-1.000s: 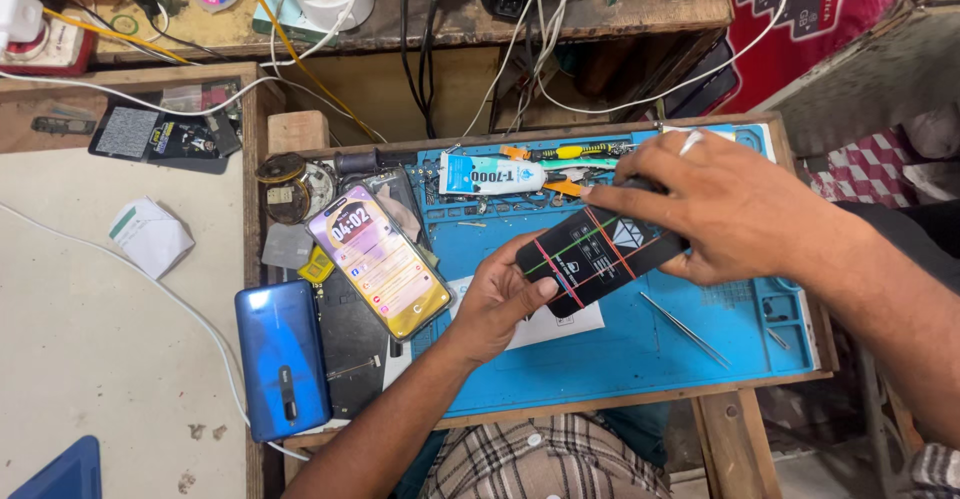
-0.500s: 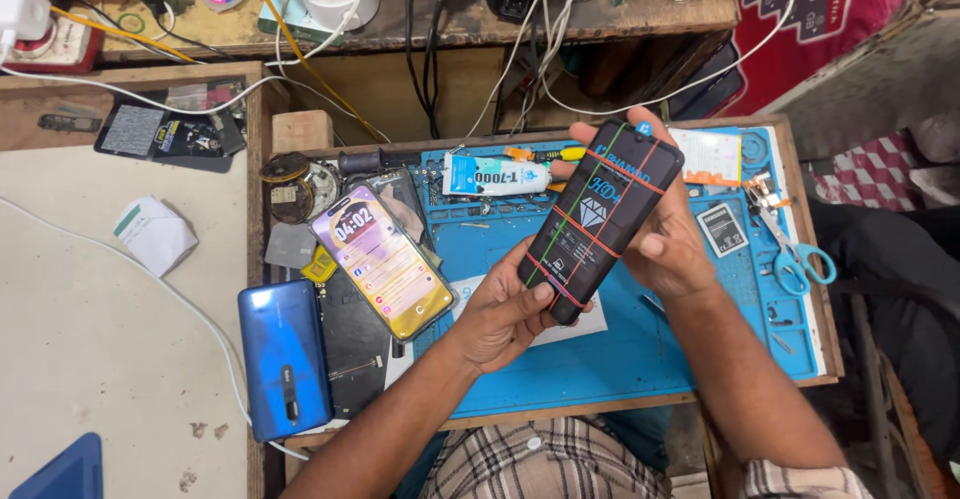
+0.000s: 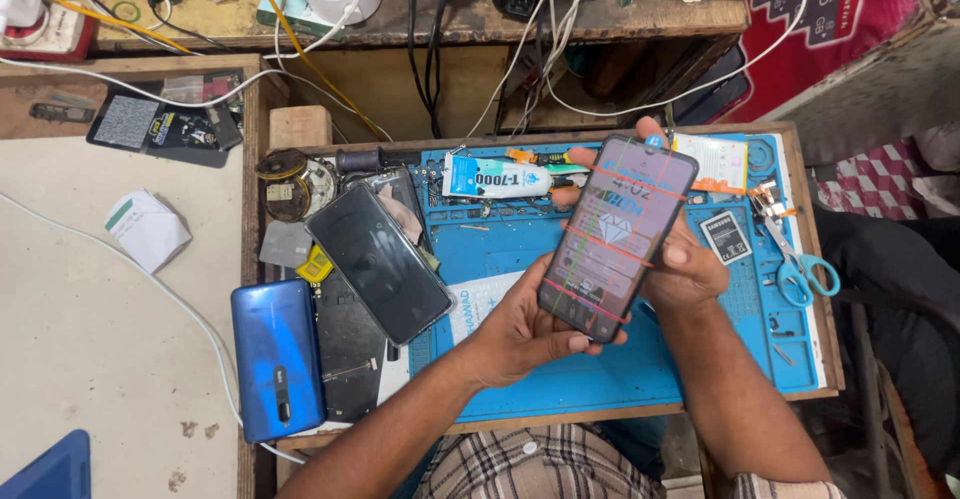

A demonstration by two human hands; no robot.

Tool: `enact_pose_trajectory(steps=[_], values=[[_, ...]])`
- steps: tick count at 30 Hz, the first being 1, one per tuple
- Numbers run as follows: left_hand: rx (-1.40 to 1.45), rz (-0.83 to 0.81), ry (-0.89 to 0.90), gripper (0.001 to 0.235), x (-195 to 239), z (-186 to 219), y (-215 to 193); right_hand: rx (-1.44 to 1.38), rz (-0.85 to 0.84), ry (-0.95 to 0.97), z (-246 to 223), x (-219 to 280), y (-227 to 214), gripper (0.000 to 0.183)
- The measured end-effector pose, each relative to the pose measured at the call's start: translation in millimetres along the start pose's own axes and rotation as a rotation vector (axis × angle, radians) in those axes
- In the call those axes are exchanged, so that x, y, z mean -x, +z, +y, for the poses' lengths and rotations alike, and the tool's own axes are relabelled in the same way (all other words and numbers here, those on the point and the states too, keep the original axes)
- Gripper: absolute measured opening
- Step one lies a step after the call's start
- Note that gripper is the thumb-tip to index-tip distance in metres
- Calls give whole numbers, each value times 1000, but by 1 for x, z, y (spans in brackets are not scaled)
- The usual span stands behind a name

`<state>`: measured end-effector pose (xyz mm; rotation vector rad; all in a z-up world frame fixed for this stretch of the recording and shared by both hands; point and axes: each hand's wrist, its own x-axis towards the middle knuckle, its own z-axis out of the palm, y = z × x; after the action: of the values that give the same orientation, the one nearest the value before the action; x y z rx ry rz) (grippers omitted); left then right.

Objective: The person handles a smartphone with a cracked screen, removes a rubber band, and connects a charging cable to test the device. They manipulate the phone and cable on a cluttered workbench with tools and spare parts.

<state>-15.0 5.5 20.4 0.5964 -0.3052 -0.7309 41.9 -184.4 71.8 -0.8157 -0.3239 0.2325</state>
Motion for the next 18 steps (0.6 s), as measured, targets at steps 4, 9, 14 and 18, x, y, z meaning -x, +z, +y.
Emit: enact_pose_trajectory(steps=[4, 9, 14, 18], values=[[-30, -13, 26, 80, 0, -3, 3, -51, -2, 27, 0, 2, -1, 119], [-48, -3, 11, 81, -1, 0, 4, -40, 15, 43, 2, 0, -3, 121], [-38, -4, -14, 80, 0, 1, 3, 20, 56, 60, 4, 3, -2, 122], [-16, -18, -7, 79, 0, 1, 0, 57, 48, 83, 3, 0, -3, 124]])
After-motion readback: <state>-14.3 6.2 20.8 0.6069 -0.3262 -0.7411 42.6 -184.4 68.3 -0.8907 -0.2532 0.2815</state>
